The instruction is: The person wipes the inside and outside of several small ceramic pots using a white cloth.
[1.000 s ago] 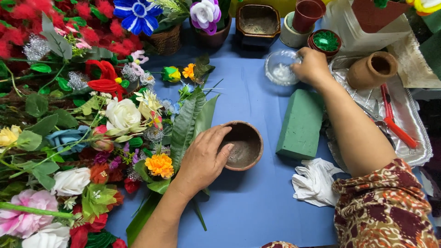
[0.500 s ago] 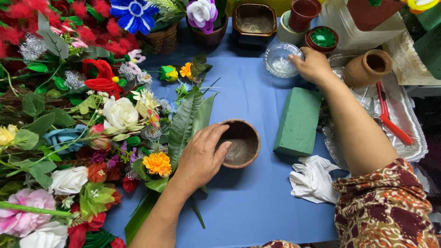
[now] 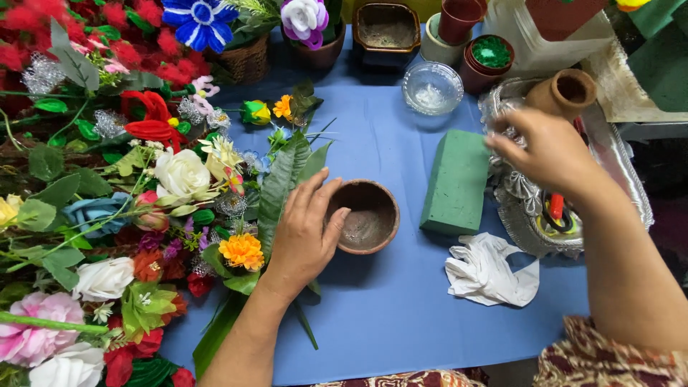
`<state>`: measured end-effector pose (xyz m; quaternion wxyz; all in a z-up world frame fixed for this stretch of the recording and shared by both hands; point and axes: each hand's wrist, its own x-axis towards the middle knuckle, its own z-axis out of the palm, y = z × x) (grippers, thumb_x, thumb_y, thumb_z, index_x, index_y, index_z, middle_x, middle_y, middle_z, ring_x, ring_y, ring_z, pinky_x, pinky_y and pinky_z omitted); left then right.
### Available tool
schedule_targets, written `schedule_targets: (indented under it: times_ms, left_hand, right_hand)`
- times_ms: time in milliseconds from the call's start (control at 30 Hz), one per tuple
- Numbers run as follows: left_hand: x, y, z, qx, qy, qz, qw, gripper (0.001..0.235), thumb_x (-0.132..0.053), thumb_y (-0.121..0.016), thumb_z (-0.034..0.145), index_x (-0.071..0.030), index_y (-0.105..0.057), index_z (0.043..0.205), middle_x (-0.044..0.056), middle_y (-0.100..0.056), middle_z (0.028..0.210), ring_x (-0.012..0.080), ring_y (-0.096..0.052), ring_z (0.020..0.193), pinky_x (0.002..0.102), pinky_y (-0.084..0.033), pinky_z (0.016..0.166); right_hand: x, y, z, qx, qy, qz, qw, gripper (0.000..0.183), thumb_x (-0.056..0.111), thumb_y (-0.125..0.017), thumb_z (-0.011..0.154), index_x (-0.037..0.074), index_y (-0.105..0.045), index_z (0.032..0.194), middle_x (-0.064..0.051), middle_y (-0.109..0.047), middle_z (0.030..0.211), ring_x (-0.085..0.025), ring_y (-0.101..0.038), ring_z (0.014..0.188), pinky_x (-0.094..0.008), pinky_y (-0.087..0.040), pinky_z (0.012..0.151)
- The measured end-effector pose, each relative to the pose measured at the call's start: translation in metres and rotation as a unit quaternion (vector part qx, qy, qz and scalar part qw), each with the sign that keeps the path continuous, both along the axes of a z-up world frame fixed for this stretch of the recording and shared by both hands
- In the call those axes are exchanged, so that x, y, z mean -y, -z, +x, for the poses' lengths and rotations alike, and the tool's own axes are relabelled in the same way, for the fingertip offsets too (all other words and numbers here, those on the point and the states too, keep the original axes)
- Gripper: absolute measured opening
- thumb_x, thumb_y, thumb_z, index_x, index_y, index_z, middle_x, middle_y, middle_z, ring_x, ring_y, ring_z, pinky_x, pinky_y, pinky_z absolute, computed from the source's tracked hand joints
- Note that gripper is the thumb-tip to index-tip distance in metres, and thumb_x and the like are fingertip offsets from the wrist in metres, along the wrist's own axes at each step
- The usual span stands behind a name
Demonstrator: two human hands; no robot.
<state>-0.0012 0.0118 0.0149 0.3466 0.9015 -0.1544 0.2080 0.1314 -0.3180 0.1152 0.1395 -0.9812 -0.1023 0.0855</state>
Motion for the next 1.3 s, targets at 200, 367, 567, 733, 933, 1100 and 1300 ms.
schedule_targets:
  times_ms: [200, 367, 567, 733, 933, 1100, 1300]
  left_hand:
    - [-0.002, -0.006, -0.003, 0.029, -0.033, -0.009, 0.999, 0.042, -0.024, -0.057, 0.106, -0.003, -0.054, 0.142, 0.018, -0.051, 0.15, 0.0374, -0.054, 0.135, 0.053, -0.046, 0.111]
    - [-0.001, -0.011, -0.004, 0.056, -0.05, -0.038, 0.996, 0.041, -0.018, -0.062, 0.105, -0.004, -0.054, 0.142, 0.017, -0.055, 0.142, 0.029, -0.06, 0.114, 0.044, -0.053, 0.1]
    - [0.0, -0.009, -0.005, 0.083, -0.045, -0.054, 0.994, 0.04, -0.016, -0.061, 0.106, -0.004, -0.053, 0.143, 0.017, -0.058, 0.136, 0.0233, -0.061, 0.092, 0.04, -0.055, 0.093]
    - [0.005, -0.01, -0.005, 0.112, -0.024, -0.066, 0.991, 0.038, -0.013, -0.057, 0.108, 0.0, -0.052, 0.144, 0.019, -0.057, 0.142, 0.033, -0.058, 0.134, 0.046, -0.051, 0.113]
    - [0.003, -0.017, -0.005, 0.098, -0.046, -0.05, 0.993, 0.04, -0.018, -0.056, 0.106, -0.002, -0.055, 0.143, 0.023, -0.057, 0.134, 0.0421, -0.061, 0.119, 0.053, -0.053, 0.097]
    - [-0.001, 0.013, 0.003, 0.059, -0.063, 0.01, 0.996, 0.051, -0.039, -0.066, 0.099, -0.003, -0.063, 0.134, 0.019, -0.064, 0.119, 0.0408, -0.063, 0.112, 0.051, -0.05, 0.098]
    - [0.004, 0.021, 0.003, -0.087, -0.107, 0.06, 0.989, 0.034, -0.031, -0.057, 0.093, -0.006, -0.069, 0.112, 0.018, -0.065, 0.119, 0.0417, -0.057, 0.124, 0.056, -0.046, 0.098]
  right_hand:
    - [0.073, 0.057, -0.088, -0.075, -0.069, 0.052, 0.993, 0.029, 0.03, -0.073, 0.086, 0.021, -0.077, 0.113, 0.004, -0.083, 0.109, -0.013, -0.079, 0.093, -0.031, -0.061, 0.083]
    - [0.069, 0.109, -0.141, -0.116, -0.091, 0.08, 0.986, 0.05, 0.044, -0.083, 0.077, 0.028, -0.071, 0.123, 0.002, -0.068, 0.12, -0.015, -0.068, 0.106, -0.031, -0.052, 0.09]
    - [0.069, 0.156, -0.156, 0.006, -0.103, 0.086, 0.991, 0.033, 0.035, -0.078, 0.084, 0.02, -0.068, 0.112, -0.004, -0.064, 0.106, -0.023, -0.064, 0.09, -0.036, -0.05, 0.078]
    - [0.024, 0.084, -0.15, -0.006, -0.117, 0.254, 0.96, 0.011, 0.022, -0.071, 0.091, 0.012, -0.071, 0.097, 0.0, -0.066, 0.089, -0.014, -0.056, 0.075, -0.027, -0.043, 0.07]
    - [-0.036, 0.084, -0.107, 0.176, -0.131, 0.315, 0.923, 0.026, 0.013, -0.076, 0.088, 0.011, -0.072, 0.114, -0.007, -0.072, 0.108, -0.029, -0.073, 0.098, -0.038, -0.057, 0.088]
    - [-0.085, 0.093, -0.05, 0.253, -0.208, 0.264, 0.907, 0.028, 0.013, -0.07, 0.098, 0.01, -0.066, 0.125, -0.01, -0.071, 0.114, -0.033, -0.071, 0.102, -0.043, -0.056, 0.087]
    - [-0.142, 0.077, -0.045, 0.235, -0.313, 0.218, 0.894, 0.027, 0.01, -0.071, 0.094, 0.008, -0.067, 0.12, -0.015, -0.069, 0.119, -0.037, -0.069, 0.107, -0.047, -0.058, 0.089]
